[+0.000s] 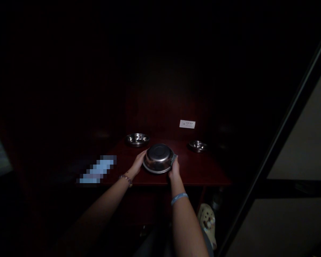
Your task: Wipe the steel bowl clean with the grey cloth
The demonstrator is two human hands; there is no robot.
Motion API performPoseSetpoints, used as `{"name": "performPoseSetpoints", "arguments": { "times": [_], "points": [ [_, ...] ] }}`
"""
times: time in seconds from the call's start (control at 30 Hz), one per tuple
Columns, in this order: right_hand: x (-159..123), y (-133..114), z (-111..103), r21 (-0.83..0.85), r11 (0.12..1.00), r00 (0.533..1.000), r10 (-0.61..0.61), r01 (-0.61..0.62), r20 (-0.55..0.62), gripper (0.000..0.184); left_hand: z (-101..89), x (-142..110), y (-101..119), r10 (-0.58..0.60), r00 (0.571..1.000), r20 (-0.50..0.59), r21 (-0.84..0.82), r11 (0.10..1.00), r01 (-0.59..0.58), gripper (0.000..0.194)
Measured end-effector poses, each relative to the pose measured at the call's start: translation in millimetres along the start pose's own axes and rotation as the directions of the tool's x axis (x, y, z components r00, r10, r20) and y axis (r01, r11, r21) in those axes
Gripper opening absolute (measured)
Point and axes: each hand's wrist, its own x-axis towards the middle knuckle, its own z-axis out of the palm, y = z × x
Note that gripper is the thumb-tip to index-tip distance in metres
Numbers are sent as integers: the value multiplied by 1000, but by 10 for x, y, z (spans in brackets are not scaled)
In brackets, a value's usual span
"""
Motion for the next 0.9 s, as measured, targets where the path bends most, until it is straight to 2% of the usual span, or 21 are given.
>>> {"name": "performPoseSetpoints", "arguments": {
  "times": [0.27, 0.4, 0.63, 0.9],
  "points": [
    [-9, -11, 38, 33, 999, 999, -24, 23, 26, 30, -25, 22, -30, 10, 1000, -21, 25, 1000, -9, 46],
    [22, -26, 11, 61, 998, 999, -33, 33, 9, 30, -28, 34, -64, 8, 1000, 2, 47, 999, -8, 45],
    [64, 12, -66, -82, 995, 996, -68, 63, -57, 39, -4, 17, -43, -12, 1000, 18, 36, 999, 11, 49],
    [24, -16, -30, -63, 997, 997, -44, 40, -61, 33, -18, 41, -71, -3, 1000, -13, 55, 999, 3, 45]
  ]
}}
